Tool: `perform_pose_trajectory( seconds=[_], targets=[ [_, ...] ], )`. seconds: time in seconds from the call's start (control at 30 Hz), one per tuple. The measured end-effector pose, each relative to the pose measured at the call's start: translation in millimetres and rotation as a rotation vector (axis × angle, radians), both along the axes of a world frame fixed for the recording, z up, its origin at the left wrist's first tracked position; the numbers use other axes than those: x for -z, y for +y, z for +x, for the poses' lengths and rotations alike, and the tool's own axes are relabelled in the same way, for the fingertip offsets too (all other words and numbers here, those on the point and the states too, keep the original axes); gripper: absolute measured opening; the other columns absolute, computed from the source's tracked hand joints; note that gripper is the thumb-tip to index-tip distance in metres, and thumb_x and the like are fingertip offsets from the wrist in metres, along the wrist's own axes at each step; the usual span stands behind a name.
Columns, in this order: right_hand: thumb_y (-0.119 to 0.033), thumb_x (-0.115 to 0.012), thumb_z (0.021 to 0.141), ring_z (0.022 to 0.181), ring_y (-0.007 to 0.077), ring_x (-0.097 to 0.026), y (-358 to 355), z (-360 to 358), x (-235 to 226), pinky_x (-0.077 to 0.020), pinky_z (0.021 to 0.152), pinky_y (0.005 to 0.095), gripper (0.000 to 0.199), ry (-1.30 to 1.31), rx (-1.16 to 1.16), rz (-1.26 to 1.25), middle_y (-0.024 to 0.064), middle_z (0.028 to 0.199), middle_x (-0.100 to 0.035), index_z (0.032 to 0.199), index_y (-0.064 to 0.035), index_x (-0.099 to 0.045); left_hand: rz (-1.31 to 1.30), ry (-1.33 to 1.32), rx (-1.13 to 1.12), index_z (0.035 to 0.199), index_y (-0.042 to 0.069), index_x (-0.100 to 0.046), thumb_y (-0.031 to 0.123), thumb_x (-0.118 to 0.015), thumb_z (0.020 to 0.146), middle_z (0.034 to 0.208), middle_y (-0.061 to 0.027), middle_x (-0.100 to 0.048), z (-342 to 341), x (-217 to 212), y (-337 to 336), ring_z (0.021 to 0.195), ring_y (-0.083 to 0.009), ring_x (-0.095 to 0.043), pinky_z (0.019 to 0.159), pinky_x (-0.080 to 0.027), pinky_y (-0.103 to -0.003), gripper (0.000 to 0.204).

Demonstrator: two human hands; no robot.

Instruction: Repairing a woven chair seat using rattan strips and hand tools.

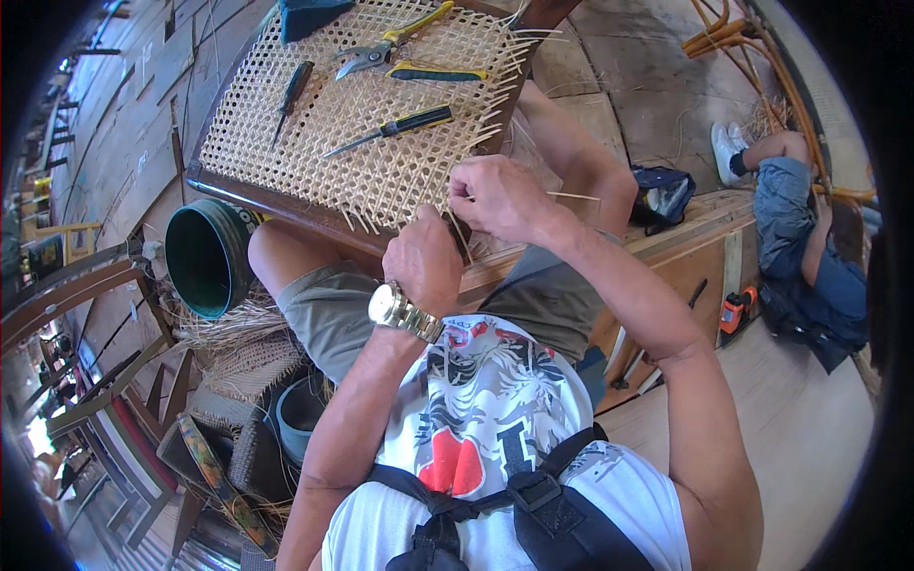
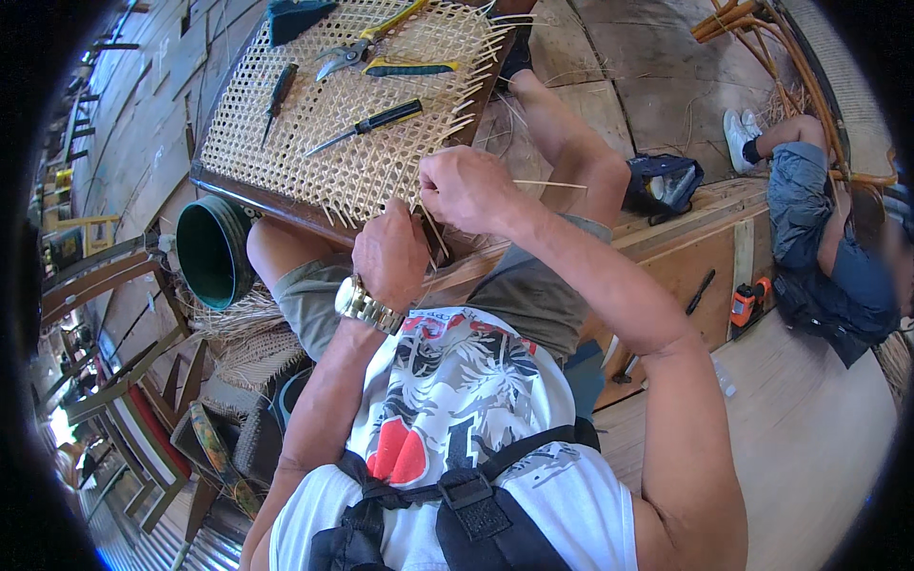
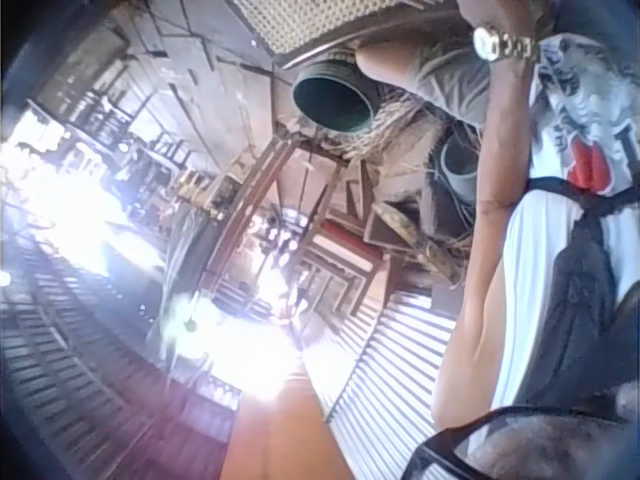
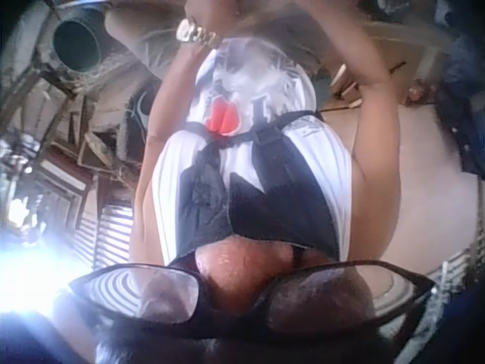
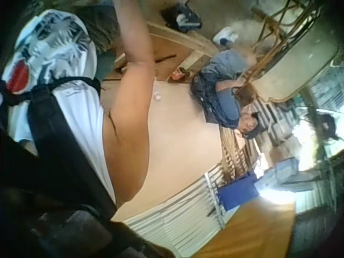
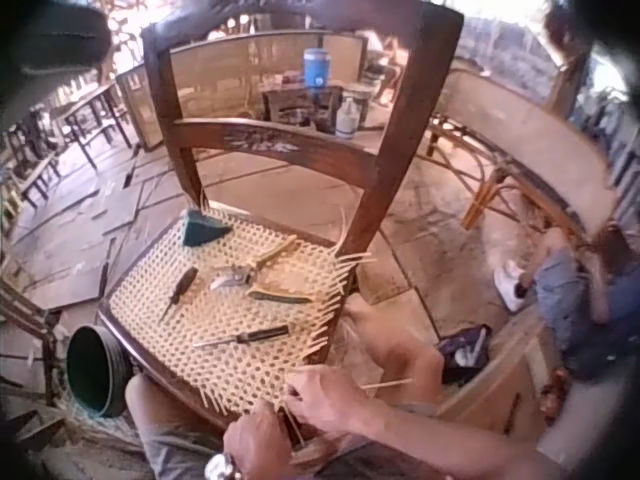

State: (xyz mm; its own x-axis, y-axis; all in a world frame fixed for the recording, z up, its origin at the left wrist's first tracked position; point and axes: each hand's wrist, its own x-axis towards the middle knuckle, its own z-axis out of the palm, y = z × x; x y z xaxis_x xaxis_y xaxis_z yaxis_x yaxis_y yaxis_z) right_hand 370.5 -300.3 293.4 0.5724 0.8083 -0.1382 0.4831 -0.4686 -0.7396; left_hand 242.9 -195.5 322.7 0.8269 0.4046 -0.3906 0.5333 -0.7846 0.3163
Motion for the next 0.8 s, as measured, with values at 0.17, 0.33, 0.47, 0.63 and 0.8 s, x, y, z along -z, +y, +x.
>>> perform_pose_trajectory(
  seconds=[0.17,0.33,0.47,0.63,0.8],
  targets=[
    [-0.018,-0.067,0.08,0.086,0.0386,-0.07,4,16,-4,-0.0542,0.078,0.0484,0.016,0.045,-0.159,-0.093,0.0204,0.085,-0.071,0.084,-0.0035,-0.071,-0.077,-0.076,-0.068,0.092,0.0,-0.057,0.017,-0.059,0.096,0.076,-0.0275,-0.067,-4,6,7,0.075,-0.0479,-0.066,0.065,-0.05,-0.058,0.018],
    [-0.018,-0.066,0.082,0.084,0.0374,-0.069,5,15,-5,-0.0539,0.077,0.0475,0.016,0.012,-0.179,-0.084,0.019,0.084,-0.07,0.085,-0.003,-0.07,-0.131,-0.11,-0.056,0.09,-0.002,-0.059,0.015,-0.058,0.095,0.077,-0.0298,-0.065,-4,10,12,0.077,-0.0488,-0.065,0.066,-0.05,-0.056,0.018],
    [-0.017,-0.065,0.083,0.085,0.0367,-0.068,8,13,-1,-0.053,0.076,0.0476,0.016,-0.069,-0.189,-0.083,0.0172,0.086,-0.069,0.085,-0.0019,-0.067,-0.177,-0.193,-0.066,0.093,-0.003,-0.06,0.012,-0.057,0.094,0.075,-0.0294,-0.066,-7,9,11,0.075,-0.049,-0.065,0.065,-0.051,-0.055,0.016],
    [-0.016,-0.064,0.084,0.088,0.0375,-0.067,8,19,1,-0.0521,0.078,0.0486,0.015,-0.1,-0.279,-0.035,0.0173,0.087,-0.067,0.086,-0.0019,-0.065,-0.338,-0.206,-0.088,0.094,-0.004,-0.057,0.009,-0.055,0.094,0.075,-0.029,-0.066,-13,6,16,0.073,-0.0489,-0.065,0.064,-0.05,-0.056,0.014],
    [-0.017,-0.063,0.086,0.09,0.0377,-0.066,7,15,1,-0.0516,0.08,0.0483,0.015,-0.107,-0.276,-0.013,0.0169,0.088,-0.066,0.087,-0.0018,-0.064,-0.13,-0.124,-0.079,0.094,-0.003,-0.055,0.011,-0.056,0.096,0.075,-0.0289,-0.066,-8,10,4,0.073,-0.0482,-0.066,0.064,-0.049,-0.057,0.014]
  ],
)
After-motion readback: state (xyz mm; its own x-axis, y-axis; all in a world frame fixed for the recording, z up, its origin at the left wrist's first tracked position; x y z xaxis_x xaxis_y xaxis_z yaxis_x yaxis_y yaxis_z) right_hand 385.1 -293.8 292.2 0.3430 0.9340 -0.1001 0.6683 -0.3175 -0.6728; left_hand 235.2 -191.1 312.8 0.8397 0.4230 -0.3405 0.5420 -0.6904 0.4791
